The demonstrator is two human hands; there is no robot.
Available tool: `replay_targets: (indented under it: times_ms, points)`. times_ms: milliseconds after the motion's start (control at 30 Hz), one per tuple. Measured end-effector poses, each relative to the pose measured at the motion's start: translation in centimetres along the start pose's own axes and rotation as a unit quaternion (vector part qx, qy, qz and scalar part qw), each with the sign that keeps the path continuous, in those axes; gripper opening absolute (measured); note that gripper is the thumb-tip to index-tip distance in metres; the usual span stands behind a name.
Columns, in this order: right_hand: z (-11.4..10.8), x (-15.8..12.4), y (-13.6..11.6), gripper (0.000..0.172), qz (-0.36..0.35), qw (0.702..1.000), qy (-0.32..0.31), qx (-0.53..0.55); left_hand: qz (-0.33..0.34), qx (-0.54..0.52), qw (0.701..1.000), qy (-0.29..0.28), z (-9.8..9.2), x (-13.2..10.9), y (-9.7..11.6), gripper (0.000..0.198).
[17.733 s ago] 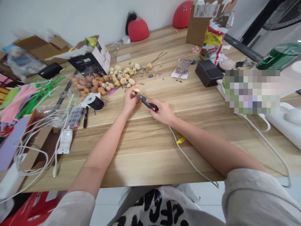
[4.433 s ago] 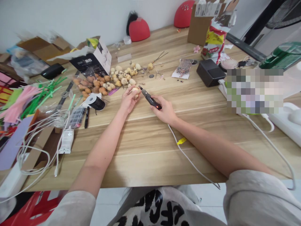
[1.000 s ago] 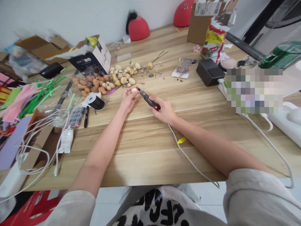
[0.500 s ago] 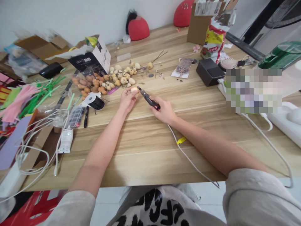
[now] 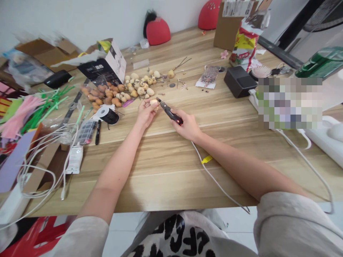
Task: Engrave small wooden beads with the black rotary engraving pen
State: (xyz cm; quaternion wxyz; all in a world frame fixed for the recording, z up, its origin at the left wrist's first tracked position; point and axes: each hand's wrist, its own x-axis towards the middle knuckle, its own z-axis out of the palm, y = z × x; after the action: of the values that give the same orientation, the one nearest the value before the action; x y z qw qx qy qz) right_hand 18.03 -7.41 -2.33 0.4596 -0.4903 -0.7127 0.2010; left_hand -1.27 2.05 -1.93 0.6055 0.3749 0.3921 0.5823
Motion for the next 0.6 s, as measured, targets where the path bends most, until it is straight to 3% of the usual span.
replay_targets:
  times_ms: [600]
  points:
    - [-0.06, 0.03, -0.14, 0.041, 0.017, 1.0, -0.015, 0.004, -0.002, -0.007, 1.0, 0.004, 0.18, -0.15, 0.09, 0.045]
